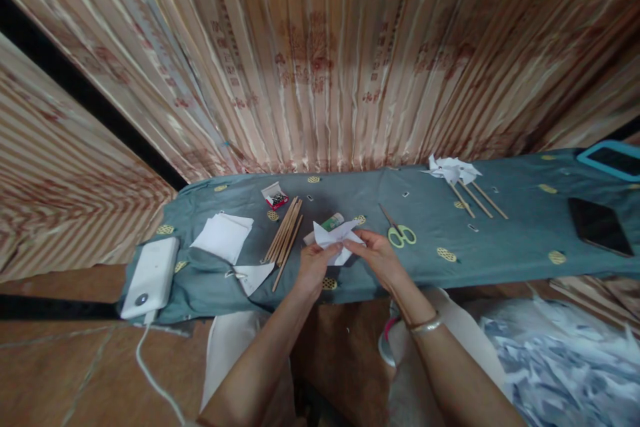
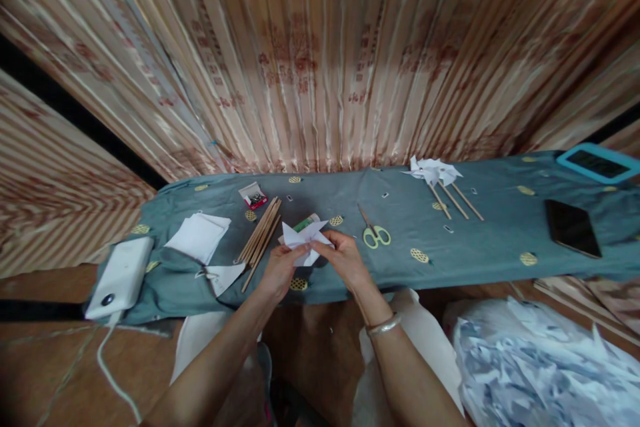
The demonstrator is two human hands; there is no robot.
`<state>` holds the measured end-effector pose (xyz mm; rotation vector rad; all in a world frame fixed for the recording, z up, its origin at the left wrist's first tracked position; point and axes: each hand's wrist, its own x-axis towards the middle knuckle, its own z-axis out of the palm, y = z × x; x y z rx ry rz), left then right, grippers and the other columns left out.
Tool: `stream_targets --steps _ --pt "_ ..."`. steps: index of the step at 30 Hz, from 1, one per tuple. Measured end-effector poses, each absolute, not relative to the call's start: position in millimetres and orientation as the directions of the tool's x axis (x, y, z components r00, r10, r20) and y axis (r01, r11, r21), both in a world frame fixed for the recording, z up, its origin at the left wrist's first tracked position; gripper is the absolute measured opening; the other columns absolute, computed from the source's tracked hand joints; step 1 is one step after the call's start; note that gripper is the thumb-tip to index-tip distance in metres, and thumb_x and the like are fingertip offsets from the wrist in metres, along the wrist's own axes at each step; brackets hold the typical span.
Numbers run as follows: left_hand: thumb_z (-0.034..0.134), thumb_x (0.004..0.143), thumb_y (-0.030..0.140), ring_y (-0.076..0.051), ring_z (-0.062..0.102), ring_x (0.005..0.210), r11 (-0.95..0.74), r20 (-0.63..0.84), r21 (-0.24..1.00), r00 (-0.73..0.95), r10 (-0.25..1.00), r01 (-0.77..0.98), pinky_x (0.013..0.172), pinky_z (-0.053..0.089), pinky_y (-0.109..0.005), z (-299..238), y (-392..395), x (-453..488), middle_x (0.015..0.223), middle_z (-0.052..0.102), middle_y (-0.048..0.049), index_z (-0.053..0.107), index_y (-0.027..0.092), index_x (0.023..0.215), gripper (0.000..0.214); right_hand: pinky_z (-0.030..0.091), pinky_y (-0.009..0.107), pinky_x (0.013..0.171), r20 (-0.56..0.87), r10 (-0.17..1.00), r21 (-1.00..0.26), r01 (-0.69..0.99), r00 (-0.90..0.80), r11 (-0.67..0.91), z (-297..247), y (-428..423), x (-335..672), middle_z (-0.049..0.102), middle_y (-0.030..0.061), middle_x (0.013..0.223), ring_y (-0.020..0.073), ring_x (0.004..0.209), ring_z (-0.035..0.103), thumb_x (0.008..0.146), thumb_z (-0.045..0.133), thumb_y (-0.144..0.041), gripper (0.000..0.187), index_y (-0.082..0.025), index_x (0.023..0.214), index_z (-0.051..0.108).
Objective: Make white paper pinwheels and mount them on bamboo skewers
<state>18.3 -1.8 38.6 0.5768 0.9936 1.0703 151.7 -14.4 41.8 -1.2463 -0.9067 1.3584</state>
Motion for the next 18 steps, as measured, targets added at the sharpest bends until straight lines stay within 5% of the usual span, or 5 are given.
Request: stream_targets --steps 18 --pt "0.091 0.035 0.035 -0.013 0.058 0.049 0.403 -0.411 0.830 0.064 0.909 -0.385 0.055 0.044 -0.025 21.3 -7.9 22.6 0.057 0.071 -0.0054 0.074 0.013 0.056 0.035 0.047 0.030 0.061 -0.207 0.976 -0.970 -0.143 0.068 -0.196 19.9 -11.1 152.9 0.073 0.0015 0.067 0.0170 0.060 0.061 0.059 0.080 -0.040 0.026 -0.017 0.069 0.074"
